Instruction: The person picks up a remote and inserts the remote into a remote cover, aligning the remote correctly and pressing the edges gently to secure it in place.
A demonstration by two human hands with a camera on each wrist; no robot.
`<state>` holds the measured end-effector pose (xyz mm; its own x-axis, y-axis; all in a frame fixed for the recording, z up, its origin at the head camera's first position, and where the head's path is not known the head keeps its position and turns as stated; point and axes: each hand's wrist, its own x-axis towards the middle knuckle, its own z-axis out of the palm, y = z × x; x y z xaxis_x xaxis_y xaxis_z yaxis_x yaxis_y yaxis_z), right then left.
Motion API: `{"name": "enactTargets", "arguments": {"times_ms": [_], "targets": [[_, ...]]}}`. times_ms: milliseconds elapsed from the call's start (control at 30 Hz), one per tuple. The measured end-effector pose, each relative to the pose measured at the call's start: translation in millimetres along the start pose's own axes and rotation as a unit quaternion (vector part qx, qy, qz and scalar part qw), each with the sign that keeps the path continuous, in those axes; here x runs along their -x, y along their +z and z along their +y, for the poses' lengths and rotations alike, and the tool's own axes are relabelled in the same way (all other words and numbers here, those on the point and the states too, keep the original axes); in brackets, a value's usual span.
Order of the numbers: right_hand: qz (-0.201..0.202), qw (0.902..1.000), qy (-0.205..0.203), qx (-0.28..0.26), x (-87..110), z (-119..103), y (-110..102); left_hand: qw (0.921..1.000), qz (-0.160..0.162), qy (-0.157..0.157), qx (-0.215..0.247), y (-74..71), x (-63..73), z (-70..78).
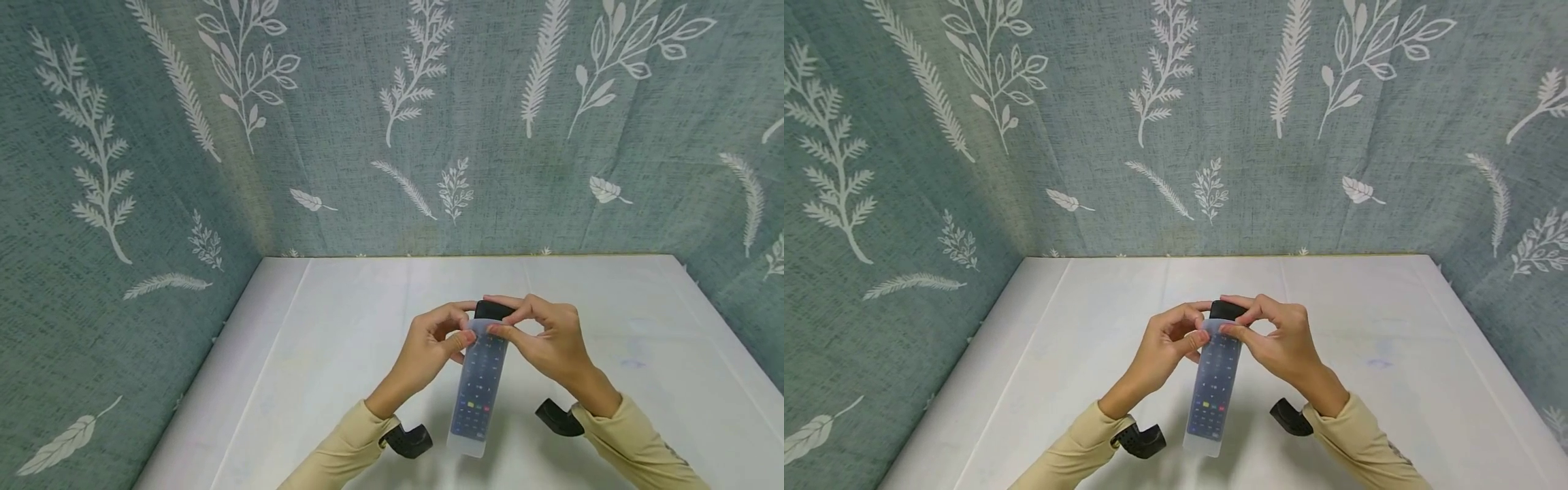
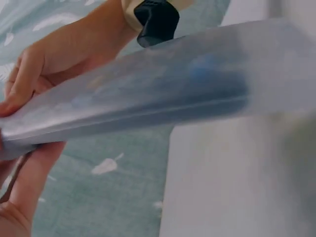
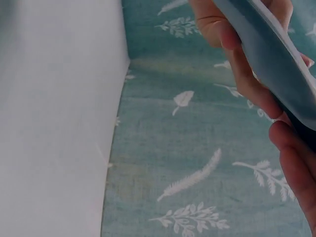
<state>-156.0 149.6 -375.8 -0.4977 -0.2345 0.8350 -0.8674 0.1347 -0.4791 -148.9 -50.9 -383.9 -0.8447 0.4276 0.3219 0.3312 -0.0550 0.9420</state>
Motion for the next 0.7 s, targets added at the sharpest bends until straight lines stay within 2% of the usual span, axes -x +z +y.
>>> {"name": "enactTargets", "arguments": {"times_ms": [200,367,533,700], "targets": [[0.024,0.9975,0.001,-0.066,-1.9,-2,2,0.9993,-0.008,0.007,0.036,0.1,-2.3,-3.5],[0.000,0.9928,0.083,-0.086,-3.1,-4,2,0.9970,0.016,0.006,0.075,-0.8,-3.0,-3.6],[-0.045,0.9757,0.174,-0.125,1.3,0,-3,0.9895,0.058,-0.016,0.131,2.2,-1.8,-5.2],[-0.057,0.9540,0.236,-0.176,9.1,1,-4,0.9825,0.078,-0.027,0.167,4.8,-0.9,-4.0]]}}
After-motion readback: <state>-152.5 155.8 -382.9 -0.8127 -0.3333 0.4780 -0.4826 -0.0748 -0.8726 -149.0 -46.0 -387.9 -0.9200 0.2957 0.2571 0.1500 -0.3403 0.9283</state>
